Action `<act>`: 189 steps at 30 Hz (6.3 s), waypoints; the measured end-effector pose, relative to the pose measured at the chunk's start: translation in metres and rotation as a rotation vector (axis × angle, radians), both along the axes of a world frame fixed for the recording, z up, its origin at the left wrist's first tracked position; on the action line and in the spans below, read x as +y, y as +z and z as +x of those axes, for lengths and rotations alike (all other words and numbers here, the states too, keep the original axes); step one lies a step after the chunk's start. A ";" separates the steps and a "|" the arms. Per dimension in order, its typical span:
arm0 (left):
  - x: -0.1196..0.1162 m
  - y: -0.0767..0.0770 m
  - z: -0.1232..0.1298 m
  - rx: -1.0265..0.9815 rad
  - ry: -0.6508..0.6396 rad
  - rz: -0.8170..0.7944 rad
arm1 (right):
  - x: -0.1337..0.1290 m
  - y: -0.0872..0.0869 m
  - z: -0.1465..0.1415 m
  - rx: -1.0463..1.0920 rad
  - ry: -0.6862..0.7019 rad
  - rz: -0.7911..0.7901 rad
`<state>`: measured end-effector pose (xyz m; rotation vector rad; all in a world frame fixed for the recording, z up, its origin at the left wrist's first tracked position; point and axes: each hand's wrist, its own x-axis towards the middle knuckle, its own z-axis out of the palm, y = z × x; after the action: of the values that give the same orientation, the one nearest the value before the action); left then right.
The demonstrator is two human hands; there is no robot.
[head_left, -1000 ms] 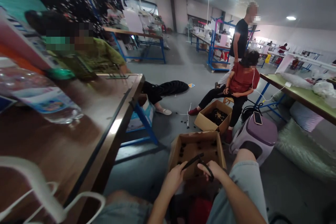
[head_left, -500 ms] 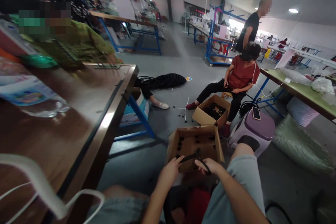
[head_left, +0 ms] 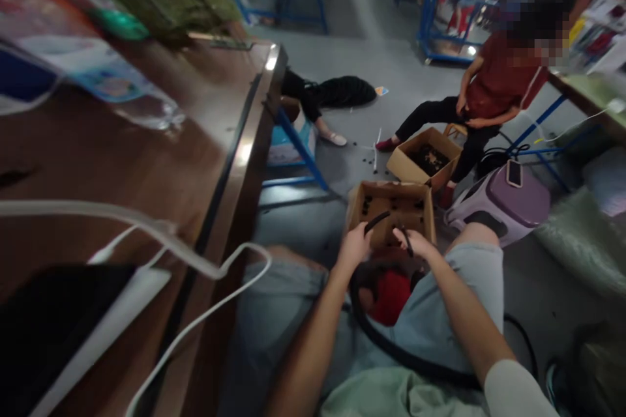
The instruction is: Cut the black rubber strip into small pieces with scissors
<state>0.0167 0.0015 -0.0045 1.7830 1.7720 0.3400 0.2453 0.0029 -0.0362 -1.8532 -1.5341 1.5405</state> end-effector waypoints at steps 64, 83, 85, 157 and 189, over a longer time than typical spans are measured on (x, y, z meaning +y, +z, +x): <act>0.013 -0.027 -0.020 0.057 -0.185 0.090 | -0.002 0.013 -0.014 0.058 -0.085 -0.029; 0.006 -0.023 -0.007 -0.365 -0.229 -0.108 | -0.002 0.003 -0.042 0.579 -0.473 -0.097; 0.004 -0.028 -0.006 -0.397 -0.204 -0.107 | 0.003 0.008 -0.041 0.550 -0.533 -0.067; -0.012 0.000 -0.022 -0.030 -0.130 -0.015 | -0.004 0.004 -0.016 0.170 -0.020 -0.241; -0.006 -0.015 -0.032 -0.094 -0.041 0.063 | -0.001 0.006 -0.016 0.255 0.048 -0.081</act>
<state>-0.0151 -0.0044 -0.0193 1.8137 1.6737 0.4596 0.2295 0.0015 -0.0306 -1.5953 -1.4280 1.8052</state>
